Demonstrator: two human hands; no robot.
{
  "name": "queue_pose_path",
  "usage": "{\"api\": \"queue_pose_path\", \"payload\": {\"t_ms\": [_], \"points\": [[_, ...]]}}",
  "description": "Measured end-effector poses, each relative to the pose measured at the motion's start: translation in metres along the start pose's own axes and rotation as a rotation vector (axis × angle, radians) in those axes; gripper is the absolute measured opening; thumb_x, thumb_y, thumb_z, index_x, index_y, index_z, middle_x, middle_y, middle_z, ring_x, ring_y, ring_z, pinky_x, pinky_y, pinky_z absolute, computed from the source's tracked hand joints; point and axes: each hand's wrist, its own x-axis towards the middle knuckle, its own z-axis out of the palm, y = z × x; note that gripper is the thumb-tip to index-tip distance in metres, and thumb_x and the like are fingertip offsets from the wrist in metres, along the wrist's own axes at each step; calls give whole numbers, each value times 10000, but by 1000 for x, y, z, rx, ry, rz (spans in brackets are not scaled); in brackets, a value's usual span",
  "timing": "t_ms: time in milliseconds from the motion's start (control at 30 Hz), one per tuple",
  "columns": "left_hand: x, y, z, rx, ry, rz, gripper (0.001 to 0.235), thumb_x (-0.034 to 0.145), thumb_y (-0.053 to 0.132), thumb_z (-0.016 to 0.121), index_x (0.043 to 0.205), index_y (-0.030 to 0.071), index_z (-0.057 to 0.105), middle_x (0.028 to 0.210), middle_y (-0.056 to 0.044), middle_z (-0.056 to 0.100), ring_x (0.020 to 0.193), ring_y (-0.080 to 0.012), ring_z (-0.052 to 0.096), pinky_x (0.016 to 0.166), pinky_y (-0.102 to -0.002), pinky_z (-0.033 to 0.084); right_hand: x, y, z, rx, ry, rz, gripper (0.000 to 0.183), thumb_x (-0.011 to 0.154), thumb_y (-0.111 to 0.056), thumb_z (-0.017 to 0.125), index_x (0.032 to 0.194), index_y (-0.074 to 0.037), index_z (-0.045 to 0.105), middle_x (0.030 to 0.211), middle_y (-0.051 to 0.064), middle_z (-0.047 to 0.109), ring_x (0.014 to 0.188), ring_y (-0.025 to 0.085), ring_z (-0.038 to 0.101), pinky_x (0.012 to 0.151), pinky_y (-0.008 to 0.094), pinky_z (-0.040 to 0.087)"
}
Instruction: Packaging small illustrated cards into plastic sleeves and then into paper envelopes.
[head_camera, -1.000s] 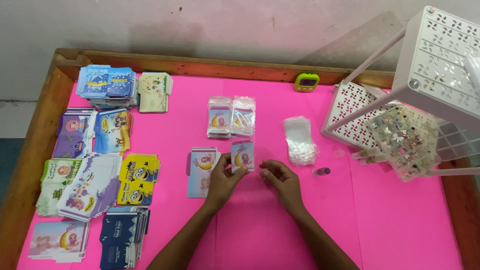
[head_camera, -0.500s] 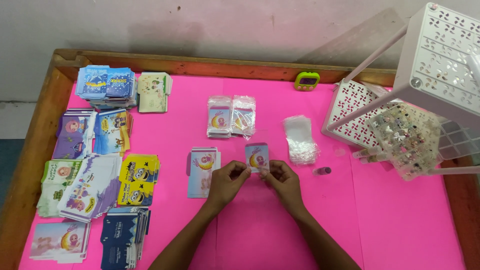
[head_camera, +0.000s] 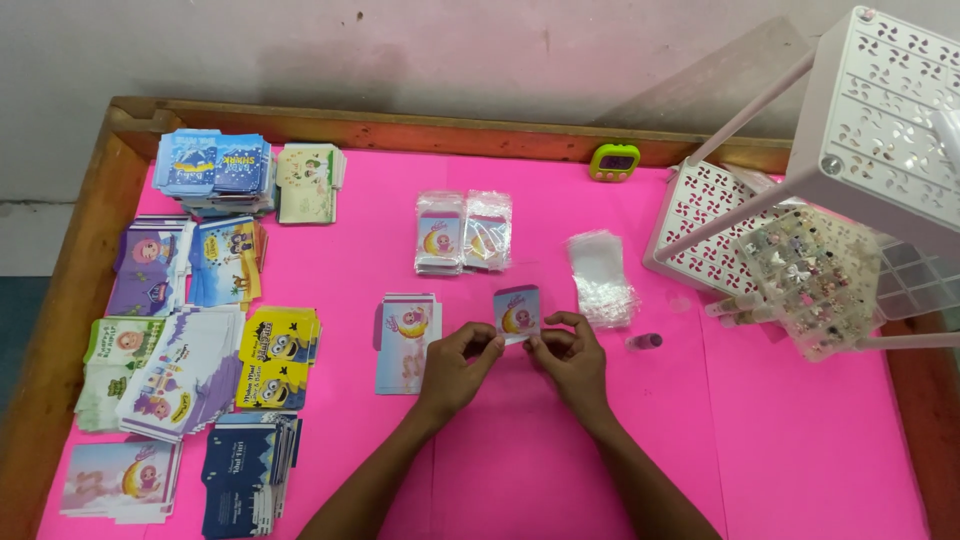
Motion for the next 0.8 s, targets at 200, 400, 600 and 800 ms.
{"api": "queue_pose_path", "payload": {"t_ms": [200, 400, 600, 800], "points": [[7, -1, -9, 5, 66, -5, 129, 942, 222, 764, 981, 99, 763, 841, -97, 808, 875, -237, 792, 829, -367, 642, 8, -4, -7, 7, 77, -59, 292, 922, 14, 681, 1194, -10, 578, 952, 210, 785, 862, 257, 763, 831, 369, 618], [7, -1, -8, 10, 51, 58, 136, 954, 254, 751, 945, 122, 786, 792, -71, 804, 819, -203, 796, 778, -342, 656, -4, -8, 14, 46, 37, 7, 305, 898, -54, 776, 1174, -10, 655, 908, 164, 775, 796, 185, 726, 754, 336, 602], [8, -12, -7, 37, 113, 104, 180, 935, 271, 786, 873, 106, 752, 732, -86, 769, 736, -210, 776, 707, -340, 654, 5, -9, 4, 53, 132, 32, 306, 894, -84, 797, 1155, -18, 652, 878, 131, 759, 740, 154, 692, 709, 299, 573], [-2, 4, -5, 115, -88, 373, 130, 982, 165, 708, 904, 62, 722, 716, -123, 727, 664, -240, 745, 594, -322, 632, 22, -27, 19, 37, 138, 58, 325, 900, -125, 812, 1151, 4, 651, 914, 150, 758, 776, 182, 716, 756, 317, 579]]}}
